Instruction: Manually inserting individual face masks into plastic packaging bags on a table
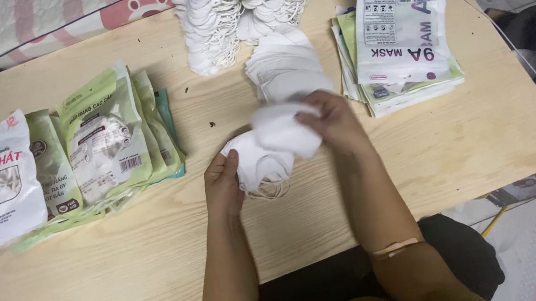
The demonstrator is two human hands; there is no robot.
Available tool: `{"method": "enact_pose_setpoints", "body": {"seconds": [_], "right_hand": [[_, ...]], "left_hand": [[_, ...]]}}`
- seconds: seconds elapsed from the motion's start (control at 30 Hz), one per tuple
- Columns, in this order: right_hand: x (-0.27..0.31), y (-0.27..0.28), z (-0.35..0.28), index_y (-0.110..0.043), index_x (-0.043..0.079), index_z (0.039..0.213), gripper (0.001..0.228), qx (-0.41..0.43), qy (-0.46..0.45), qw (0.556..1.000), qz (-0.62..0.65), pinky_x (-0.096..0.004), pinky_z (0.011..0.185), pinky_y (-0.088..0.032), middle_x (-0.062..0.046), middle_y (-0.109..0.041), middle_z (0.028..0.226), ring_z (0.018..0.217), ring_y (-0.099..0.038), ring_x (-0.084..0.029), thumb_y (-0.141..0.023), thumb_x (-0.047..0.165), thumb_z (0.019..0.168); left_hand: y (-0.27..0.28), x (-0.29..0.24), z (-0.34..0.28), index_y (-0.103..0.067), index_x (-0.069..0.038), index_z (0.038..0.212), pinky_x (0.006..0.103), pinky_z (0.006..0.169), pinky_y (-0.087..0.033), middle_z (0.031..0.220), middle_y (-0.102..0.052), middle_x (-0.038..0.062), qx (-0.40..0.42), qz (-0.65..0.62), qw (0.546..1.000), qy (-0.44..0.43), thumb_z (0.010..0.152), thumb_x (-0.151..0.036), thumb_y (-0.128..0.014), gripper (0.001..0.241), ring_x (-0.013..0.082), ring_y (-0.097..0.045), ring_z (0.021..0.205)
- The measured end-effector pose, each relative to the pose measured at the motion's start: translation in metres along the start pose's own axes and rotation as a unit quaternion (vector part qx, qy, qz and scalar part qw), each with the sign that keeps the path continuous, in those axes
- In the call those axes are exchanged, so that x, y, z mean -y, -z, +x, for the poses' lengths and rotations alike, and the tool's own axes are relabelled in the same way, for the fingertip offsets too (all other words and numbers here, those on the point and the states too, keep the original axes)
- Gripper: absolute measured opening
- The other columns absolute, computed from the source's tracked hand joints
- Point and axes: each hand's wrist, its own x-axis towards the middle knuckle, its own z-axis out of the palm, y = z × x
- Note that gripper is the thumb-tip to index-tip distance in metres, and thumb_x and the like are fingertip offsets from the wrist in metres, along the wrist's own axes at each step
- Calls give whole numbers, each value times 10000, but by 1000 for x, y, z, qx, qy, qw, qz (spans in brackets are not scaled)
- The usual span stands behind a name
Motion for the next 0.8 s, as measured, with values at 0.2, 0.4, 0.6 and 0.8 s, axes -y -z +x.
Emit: {"method": "enact_pose_setpoints", "body": {"seconds": [0.2,0.4,0.6,0.8], "right_hand": [[-84,4,17,-699,42,936,175,95,-38,991,-86,-196,565,-443,42,-558,720,653,-574,-99,-828,47,818],[-93,24,15,-642,9,955,237,113,-66,978,164,-238,488,-546,-61,-636,652,515,-664,-155,-818,-14,798],[-96,4,12,-661,24,884,200,126,-48,988,69,-196,476,-511,-9,-641,623,519,-633,-94,-842,19,801],[-95,-5,19,-693,48,914,172,116,-23,990,-71,-182,520,-430,18,-590,648,566,-573,-97,-832,42,813]], "left_hand": [[-4,-7,-4,-674,18,1277,423,876,-611,1098,-754,199,-5,-3,1000,9,1023,-160,-631,313,286,-754,955],[-3,-12,-3,-667,1,1299,405,873,-609,1112,-753,181,-7,32,999,13,1052,-177,-591,314,250,-745,952],[3,-2,2,-658,9,1303,412,921,-595,1147,-741,185,1,19,1000,8,1055,-160,-582,310,253,-732,1013],[19,16,9,-682,-23,1245,359,819,-634,987,-768,173,1,-30,999,12,1045,-222,-590,297,252,-774,856]]}}
